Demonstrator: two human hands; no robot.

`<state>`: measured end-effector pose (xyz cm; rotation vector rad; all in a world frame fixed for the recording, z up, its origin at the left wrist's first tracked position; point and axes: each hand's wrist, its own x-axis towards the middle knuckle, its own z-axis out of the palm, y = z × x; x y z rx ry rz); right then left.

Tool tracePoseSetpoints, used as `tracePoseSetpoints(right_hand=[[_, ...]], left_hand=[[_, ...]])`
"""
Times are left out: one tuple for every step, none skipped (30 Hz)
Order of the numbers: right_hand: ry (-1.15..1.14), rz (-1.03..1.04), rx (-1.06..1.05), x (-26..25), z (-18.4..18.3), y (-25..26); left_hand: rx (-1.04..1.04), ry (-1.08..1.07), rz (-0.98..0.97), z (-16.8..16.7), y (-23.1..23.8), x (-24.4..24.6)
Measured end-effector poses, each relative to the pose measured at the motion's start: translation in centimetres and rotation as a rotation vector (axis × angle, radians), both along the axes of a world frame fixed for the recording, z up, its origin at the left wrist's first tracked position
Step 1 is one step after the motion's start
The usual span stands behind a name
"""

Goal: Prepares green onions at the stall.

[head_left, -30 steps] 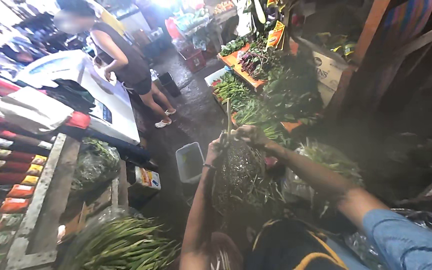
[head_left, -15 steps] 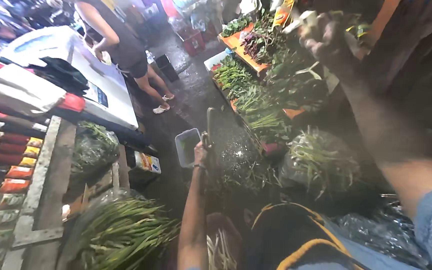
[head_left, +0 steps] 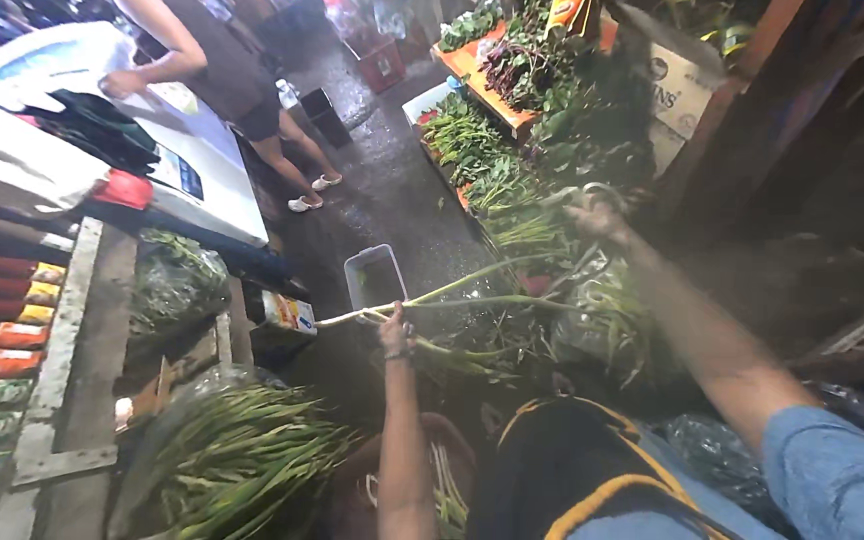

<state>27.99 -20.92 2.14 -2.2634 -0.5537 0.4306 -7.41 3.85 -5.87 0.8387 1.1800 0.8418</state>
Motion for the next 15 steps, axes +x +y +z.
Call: tracePoseSetpoints(right_hand=[[0.027, -0.04, 0.028, 0.3, 0.0, -0.5], [0.047, -0.076, 0.065, 0.5, 0.1, -0.9], [0.084, -0.094, 0.085, 0.5, 0.6, -1.3], [0.148, -0.086, 0.089, 0.0, 1.3, -1.6], [0.23, -0.042, 0.088, -0.5, 1.6, -1.9], [0.339, 0.033, 0.086, -1.2, 1.4, -1.9], [0.443, 0.119, 0.079, -2.2, 0.6, -1.7], [0.509, 0.211, 0.035, -3.4, -0.4, -1.2], [0.547, 0.307, -0.038, -5.2, -1.1, -0.6], [0.574, 0.393, -0.101, -7.2, -1.8, 0.2], [0.59, 0.456, -0.112, -9.0, -3.0, 0.9], [0.629, 0.488, -0.074, -10.5, -4.4, 1.8], [0.697, 0.491, -0.005, -11.7, -5.6, 2.5], [0.796, 0.504, 0.072, -12.6, -6.5, 3.2], [0.883, 0.527, 0.111, -13.3, -6.7, 3.7]], left_hand=[[-0.017, -0.025, 0.009, -0.4, -0.6, -0.7], [-0.034, -0.034, 0.024, -0.8, -1.0, -1.2], [-0.051, -0.046, 0.044, -1.2, -1.3, -1.8], [-0.066, -0.059, 0.066, -1.5, -1.6, -2.3], [-0.077, -0.066, 0.078, -1.7, -1.9, -2.7], [-0.087, -0.07, 0.088, -1.9, -2.0, -3.1], [-0.096, -0.077, 0.096, -2.0, -2.1, -3.3], [-0.099, -0.086, 0.103, -2.1, -2.1, -3.4], [-0.095, -0.095, 0.108, -2.0, -2.2, -3.3], [-0.09, -0.098, 0.109, -1.9, -2.3, -3.1], [-0.082, -0.101, 0.11, -1.7, -2.4, -2.9], [-0.07, -0.099, 0.114, -1.5, -2.4, -2.7], [-0.055, -0.094, 0.127, -1.3, -2.4, -2.4], [-0.035, -0.097, 0.148, -1.1, -2.2, -2.4], [-0.011, -0.093, 0.164, -0.9, -2.1, -2.4]])
